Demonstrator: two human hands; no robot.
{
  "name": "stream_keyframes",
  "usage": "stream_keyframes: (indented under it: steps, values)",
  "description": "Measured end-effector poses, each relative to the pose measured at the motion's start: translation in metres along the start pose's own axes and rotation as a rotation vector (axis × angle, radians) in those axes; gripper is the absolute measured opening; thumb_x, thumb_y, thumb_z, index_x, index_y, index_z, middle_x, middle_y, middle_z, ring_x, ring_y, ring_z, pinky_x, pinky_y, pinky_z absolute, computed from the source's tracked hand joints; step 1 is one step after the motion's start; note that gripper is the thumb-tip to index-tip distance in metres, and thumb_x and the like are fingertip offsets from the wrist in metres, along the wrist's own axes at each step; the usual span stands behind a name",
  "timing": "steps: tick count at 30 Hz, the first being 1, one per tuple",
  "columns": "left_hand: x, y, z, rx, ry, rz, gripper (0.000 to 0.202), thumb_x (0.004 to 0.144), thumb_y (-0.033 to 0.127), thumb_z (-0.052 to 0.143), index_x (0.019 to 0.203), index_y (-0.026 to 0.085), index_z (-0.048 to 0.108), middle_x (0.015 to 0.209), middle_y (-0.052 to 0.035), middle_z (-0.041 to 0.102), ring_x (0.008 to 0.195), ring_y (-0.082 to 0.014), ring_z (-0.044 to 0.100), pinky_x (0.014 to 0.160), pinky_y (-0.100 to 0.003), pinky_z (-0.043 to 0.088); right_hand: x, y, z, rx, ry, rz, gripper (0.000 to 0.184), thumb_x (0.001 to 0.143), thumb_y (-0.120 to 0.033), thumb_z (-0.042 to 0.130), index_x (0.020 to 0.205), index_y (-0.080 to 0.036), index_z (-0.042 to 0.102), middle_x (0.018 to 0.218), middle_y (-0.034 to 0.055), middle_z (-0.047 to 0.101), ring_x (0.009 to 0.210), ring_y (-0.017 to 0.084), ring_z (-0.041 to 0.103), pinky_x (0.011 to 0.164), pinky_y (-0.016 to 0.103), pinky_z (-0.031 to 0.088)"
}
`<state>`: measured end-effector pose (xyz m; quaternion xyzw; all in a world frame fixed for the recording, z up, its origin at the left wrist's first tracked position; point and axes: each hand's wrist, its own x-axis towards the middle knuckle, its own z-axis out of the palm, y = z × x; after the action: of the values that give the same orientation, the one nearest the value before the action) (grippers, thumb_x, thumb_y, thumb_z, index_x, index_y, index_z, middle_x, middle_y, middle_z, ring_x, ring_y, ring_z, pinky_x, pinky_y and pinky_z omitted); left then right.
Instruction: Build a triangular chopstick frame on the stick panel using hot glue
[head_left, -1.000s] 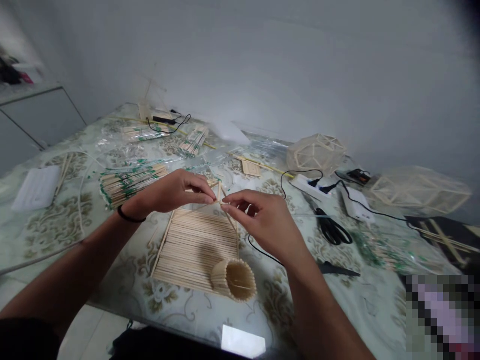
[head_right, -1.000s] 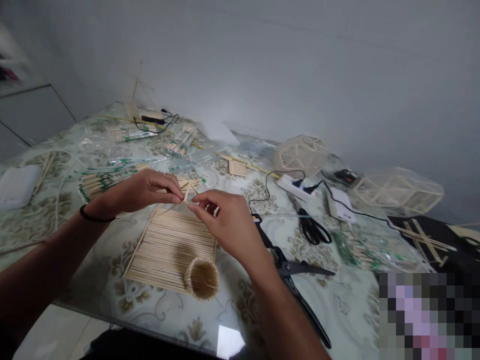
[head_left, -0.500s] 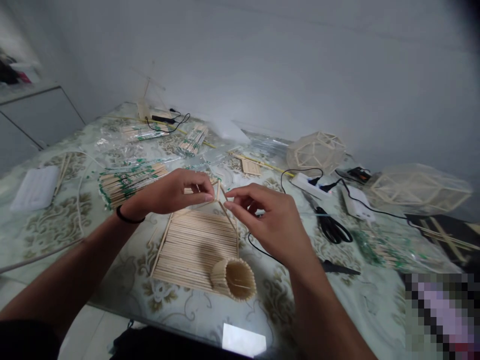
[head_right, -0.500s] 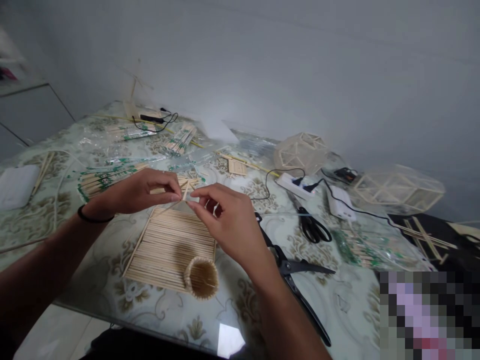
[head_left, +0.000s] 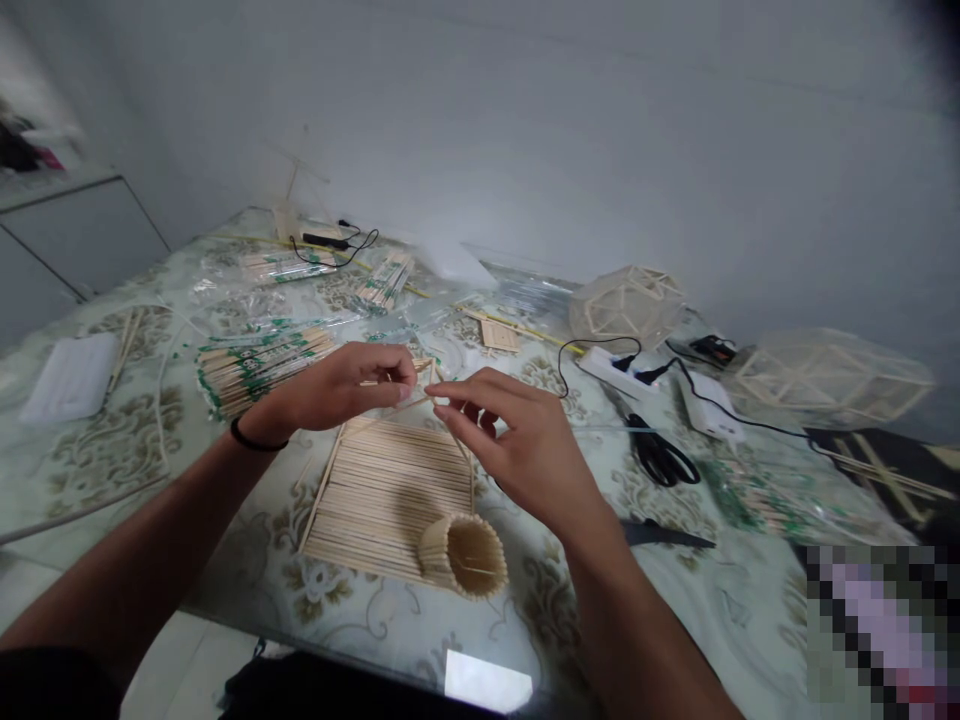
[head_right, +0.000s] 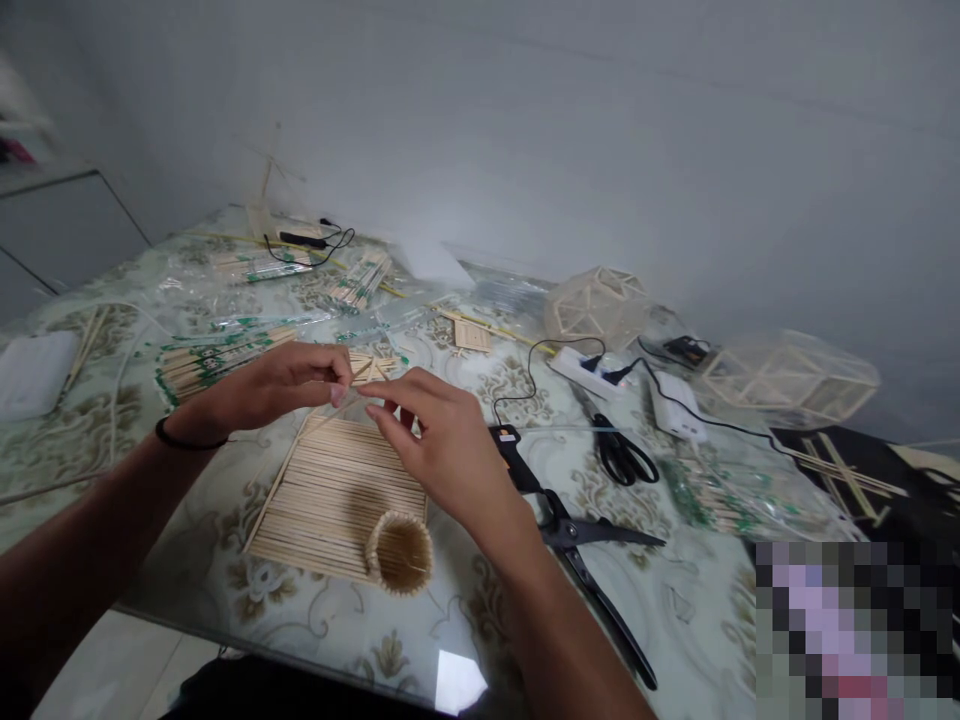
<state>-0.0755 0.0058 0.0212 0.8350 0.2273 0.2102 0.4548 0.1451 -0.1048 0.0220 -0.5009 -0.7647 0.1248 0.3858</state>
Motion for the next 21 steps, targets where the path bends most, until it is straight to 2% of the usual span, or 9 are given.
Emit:
stream_keyframes:
  steps: [6, 8, 10, 13, 16, 18, 21]
  values:
    - [-0.009, -0.001, -0.008, -0.019, 0.053, -0.006, 0.018, 0.091, 0.031, 0.059, 0.079, 0.018, 0.06, 0.076, 0.0005, 0.059, 0.073, -0.0135, 0.052, 0.071, -0.028, 0.041, 0.0, -0.001, -0.001, -0.005, -0.003, -0.009, 0.021, 0.101, -0.025, 0.067, 0.116, -0.025, 0.082, 0.095, 0.0034, 0.077, 0.069, 0.013, 0.064, 0.072, 0.028, 0.056]
    - [-0.014, -0.003, -0.014, -0.031, 0.106, -0.002, 0.019, 0.092, 0.029, 0.059, 0.077, 0.018, 0.06, 0.076, -0.0001, 0.059, 0.073, -0.0139, 0.053, 0.072, -0.029, 0.041, 0.0, -0.001, 0.0, -0.003, -0.006, -0.005, 0.02, 0.102, -0.025, 0.066, 0.115, -0.024, 0.082, 0.095, 0.0034, 0.077, 0.069, 0.013, 0.064, 0.072, 0.028, 0.056]
    - [-0.017, -0.005, -0.022, -0.108, 0.214, 0.02, 0.018, 0.091, 0.025, 0.059, 0.075, 0.018, 0.06, 0.073, -0.0002, 0.059, 0.072, -0.0138, 0.054, 0.072, -0.03, 0.042, 0.0, 0.0, 0.0, 0.004, -0.009, 0.0, 0.02, 0.101, -0.023, 0.067, 0.114, -0.024, 0.082, 0.095, 0.0033, 0.076, 0.069, 0.012, 0.064, 0.071, 0.028, 0.056]
    - [-0.019, -0.003, -0.039, -0.349, 0.464, 0.138, 0.016, 0.084, 0.022, 0.062, 0.069, 0.018, 0.057, 0.065, 0.0012, 0.051, 0.061, -0.0125, 0.051, 0.062, -0.029, 0.04, 0.0, 0.0, 0.0, 0.023, -0.007, -0.006, 0.02, 0.101, -0.021, 0.067, 0.114, -0.022, 0.081, 0.095, 0.0031, 0.076, 0.069, 0.012, 0.064, 0.071, 0.027, 0.055]
    - [-0.018, 0.012, -0.055, -0.5, 0.632, 0.285, 0.019, 0.077, 0.025, 0.067, 0.065, 0.018, 0.055, 0.061, 0.002, 0.041, 0.053, -0.0114, 0.046, 0.052, -0.028, 0.035, 0.001, -0.002, -0.001, 0.049, -0.007, -0.011, 0.019, 0.101, -0.023, 0.066, 0.112, -0.022, 0.081, 0.092, 0.0026, 0.075, 0.068, 0.012, 0.064, 0.068, 0.027, 0.055]
    - [-0.016, 0.029, -0.06, -0.515, 0.658, 0.355, 0.019, 0.081, 0.024, 0.067, 0.067, 0.017, 0.055, 0.062, 0.0019, 0.04, 0.053, -0.0109, 0.044, 0.051, -0.027, 0.034, 0.001, -0.004, -0.003, 0.05, 0.014, -0.006, 0.018, 0.101, -0.025, 0.067, 0.112, -0.022, 0.08, 0.088, 0.0018, 0.075, 0.067, 0.012, 0.063, 0.066, 0.027, 0.054]
    - [-0.011, 0.055, -0.059, -0.497, 0.64, 0.466, 0.018, 0.088, 0.017, 0.064, 0.071, 0.016, 0.056, 0.068, 0.0012, 0.04, 0.056, -0.011, 0.043, 0.051, -0.026, 0.037, 0.0, -0.006, -0.007, 0.035, 0.083, 0.007, 0.017, 0.101, -0.026, 0.066, 0.111, -0.021, 0.079, 0.086, 0.0016, 0.074, 0.068, 0.013, 0.064, 0.065, 0.026, 0.054]
